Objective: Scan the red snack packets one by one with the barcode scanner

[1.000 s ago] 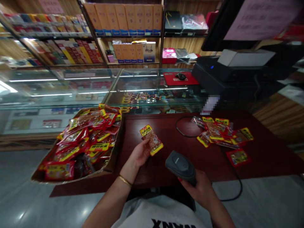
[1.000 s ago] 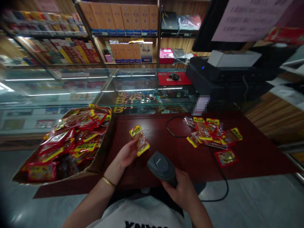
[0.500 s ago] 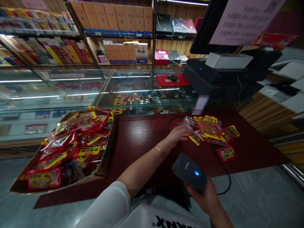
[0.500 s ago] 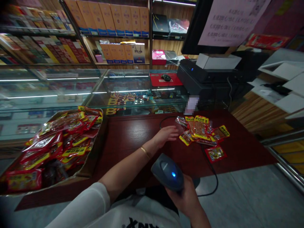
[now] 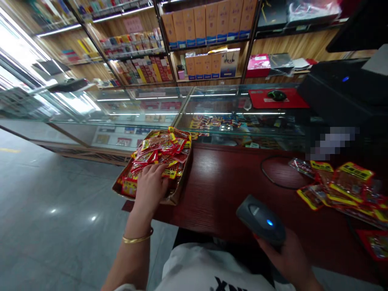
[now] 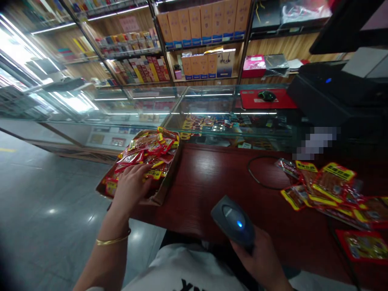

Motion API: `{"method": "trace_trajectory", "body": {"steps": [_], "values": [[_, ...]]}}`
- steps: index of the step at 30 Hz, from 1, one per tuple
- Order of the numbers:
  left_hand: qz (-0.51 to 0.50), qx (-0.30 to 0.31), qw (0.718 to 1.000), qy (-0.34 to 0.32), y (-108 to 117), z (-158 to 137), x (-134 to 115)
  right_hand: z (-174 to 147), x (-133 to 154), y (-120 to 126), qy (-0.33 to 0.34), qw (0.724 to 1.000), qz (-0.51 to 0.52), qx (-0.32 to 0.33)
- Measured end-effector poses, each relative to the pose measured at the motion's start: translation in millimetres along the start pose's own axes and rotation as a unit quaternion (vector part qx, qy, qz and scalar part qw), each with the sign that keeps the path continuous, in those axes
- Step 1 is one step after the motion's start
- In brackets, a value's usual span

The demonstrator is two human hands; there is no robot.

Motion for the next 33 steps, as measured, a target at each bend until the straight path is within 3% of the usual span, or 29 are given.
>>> {"method": "trace_trajectory", "body": {"steps": [3,5,9,13,16,19,22,29,31,33], "values": [[0.068,0.034,0.997,0.000,-10,3,12,1,0,-2,0.004,1.000,-0.017,-0.003],[0.054,0.015,0.998,0.001,-13,4,10,-2,-2,-1,-0.002,1.000,-0.025,-0.005],[-0.073,-0.085,0.994,0.015,2,3,4,-7,-7,2,-0.021,0.999,-0.029,-0.001],[-0.193,-0.171,0.958,0.126,29,-9,7,-7,-5,9,-0.030,0.999,-0.033,-0.013],[-0.265,-0.204,0.929,0.156,39,-14,-6,-5,-2,11,-0.044,0.999,-0.020,-0.018],[-0.427,-0.126,0.876,0.185,11,-9,-23,-4,1,12,-0.052,0.998,-0.008,-0.025],[-0.585,-0.010,0.782,0.213,-37,-6,-43,-4,4,13,-0.037,0.999,-0.016,-0.028],[-0.718,0.117,0.631,0.268,-105,-16,-67,-11,-8,17,-0.034,0.999,-0.024,-0.032],[-0.725,0.151,0.622,0.255,-120,-19,-71,-11,-8,19,-0.031,0.999,-0.027,-0.035],[-0.701,0.160,0.655,0.232,-134,-21,-68,-11,-6,18,-0.021,0.999,-0.028,-0.025]]}}
Point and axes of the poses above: each hand's wrist, its own z-axis towards the middle knuckle, its own y-axis out of the back of the hand, x = y × z, the point moved 8 cm from there along z, towards the middle knuckle, and after that the axes turned 5 degrees about -z, right-handed, at the moved point
